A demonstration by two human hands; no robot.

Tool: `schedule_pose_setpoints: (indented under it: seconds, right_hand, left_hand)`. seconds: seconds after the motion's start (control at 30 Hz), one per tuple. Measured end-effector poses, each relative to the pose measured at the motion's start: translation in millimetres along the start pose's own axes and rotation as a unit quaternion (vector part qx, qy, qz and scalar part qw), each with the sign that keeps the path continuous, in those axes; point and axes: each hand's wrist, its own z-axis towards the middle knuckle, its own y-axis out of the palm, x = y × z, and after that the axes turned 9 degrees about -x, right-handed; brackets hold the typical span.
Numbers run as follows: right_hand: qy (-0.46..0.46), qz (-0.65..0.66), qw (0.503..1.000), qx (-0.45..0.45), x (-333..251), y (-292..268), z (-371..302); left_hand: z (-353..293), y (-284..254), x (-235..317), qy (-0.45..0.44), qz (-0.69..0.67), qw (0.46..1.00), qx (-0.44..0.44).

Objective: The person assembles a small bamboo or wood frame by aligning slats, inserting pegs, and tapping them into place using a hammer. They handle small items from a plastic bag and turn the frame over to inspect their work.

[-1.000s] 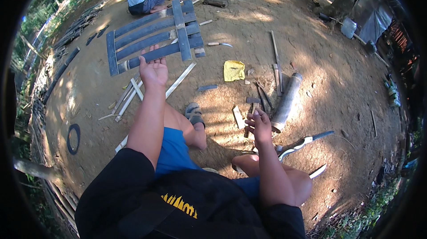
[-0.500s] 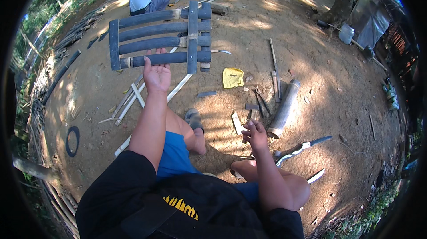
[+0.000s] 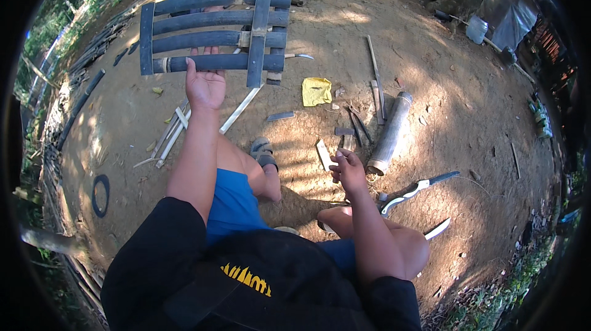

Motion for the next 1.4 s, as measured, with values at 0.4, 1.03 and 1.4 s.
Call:
schedule_pose_setpoints:
  seconds: [0.4,1.03,1.4]
  right_hand:
    - [0.060,-0.308,0.949,-0.015,45,-22,29]
    - [0.312,-0.290,0.905,-0.007,139,-103,26]
    - [0.371,-0.405,0.835,-0.037,165,-78,72]
  left_hand:
    - [98,9,32,-0.062,0.204,0.977,0.007]
    - [39,-375,-165,-0.357,0.315,0.807,0.351]
    - [78,-405,-258,-0.431,0.383,0.775,0.259]
